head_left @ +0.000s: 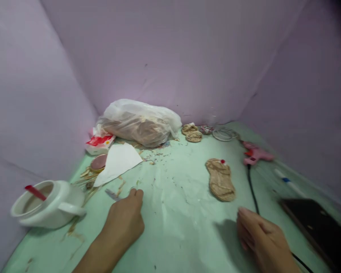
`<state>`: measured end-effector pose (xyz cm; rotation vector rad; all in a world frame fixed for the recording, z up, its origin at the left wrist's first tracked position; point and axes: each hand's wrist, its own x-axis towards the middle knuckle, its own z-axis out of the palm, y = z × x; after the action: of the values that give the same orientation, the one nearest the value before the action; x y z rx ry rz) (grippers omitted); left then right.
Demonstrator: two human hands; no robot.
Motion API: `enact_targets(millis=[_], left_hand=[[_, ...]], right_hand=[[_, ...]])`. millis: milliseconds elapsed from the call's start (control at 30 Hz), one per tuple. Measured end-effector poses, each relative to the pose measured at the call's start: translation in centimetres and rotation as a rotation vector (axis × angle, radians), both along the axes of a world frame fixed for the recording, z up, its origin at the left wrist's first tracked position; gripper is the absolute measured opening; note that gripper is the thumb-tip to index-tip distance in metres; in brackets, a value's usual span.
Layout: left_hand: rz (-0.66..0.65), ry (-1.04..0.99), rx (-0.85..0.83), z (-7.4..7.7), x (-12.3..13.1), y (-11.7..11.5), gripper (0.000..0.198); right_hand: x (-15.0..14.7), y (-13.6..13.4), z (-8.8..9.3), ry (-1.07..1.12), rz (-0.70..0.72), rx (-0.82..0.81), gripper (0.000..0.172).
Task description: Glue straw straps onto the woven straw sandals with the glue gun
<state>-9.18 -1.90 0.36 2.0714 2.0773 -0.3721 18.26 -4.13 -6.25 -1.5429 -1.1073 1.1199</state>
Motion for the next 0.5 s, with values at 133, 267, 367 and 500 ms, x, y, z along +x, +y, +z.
enact_targets(millis=[133,267,367,500], left_hand=[[-0.136,0.111,-0.046,0.2,-0.7,-0.3,0.034],[-0.055,0.128,-0.024,0.0,-1.7,-1.0,0.031],[0.106,0.095,0.030,-0.1,-2.5,-1.3,0.035],[0.140,0.094,-0.020,-0.5,-3.7,-1.5,0.034]], right_hand=[[-0.1,0.8,0.7,-0.071,-0.052,0.077,0.049],[0.2,1.1,0.5,-0.094,-0.101,0.103,0.048],[0.6,1.3,0.3,-0.103,-0.140,0.095,0.048],[1.0,1.7,0.2,-0.050,-0.240,0.117,0.045]])
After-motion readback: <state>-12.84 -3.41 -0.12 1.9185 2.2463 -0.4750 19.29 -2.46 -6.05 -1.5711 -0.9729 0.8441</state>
